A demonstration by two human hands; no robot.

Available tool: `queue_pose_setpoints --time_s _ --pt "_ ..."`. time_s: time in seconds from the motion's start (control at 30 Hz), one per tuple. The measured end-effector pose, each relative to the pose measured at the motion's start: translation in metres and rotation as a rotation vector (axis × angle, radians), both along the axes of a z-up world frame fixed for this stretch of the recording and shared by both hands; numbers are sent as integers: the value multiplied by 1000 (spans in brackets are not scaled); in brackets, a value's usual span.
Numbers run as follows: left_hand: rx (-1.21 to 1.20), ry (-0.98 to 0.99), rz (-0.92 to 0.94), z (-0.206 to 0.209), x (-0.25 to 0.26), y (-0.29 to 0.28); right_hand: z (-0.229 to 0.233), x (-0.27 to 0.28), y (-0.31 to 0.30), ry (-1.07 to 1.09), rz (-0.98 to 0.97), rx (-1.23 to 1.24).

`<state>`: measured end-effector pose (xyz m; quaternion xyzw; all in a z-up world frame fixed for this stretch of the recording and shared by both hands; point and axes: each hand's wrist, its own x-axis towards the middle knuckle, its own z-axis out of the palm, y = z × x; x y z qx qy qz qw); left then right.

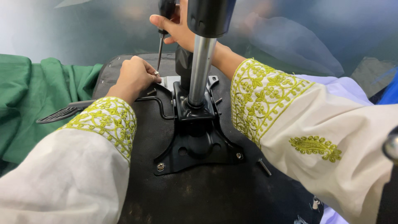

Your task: The person sits on the floor with a chair seat on their lap and uses a screwdriver to drive screws, securing a metal mounting plate and mechanism to the underside of the seat, picking up loose screws one at a time and tightening them.

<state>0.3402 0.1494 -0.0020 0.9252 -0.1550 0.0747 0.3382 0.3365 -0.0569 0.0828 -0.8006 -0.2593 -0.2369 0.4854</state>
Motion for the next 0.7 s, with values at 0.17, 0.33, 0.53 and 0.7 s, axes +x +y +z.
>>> queue_pose_setpoints --time_s 0.17,0.33,0.53,0.7 --pt "10 -5 11 2 0 1 -3 6 6 -67 -10 -40" --pt "27 -25 9 -1 2 0 -8 10 9 -144 -69 -147" --pt "5 -26 2 -3 4 0 -9 7 7 -167 54 -58" --pt "3 -25 -4 -8 9 0 -4 -1 10 -226 90 -65"
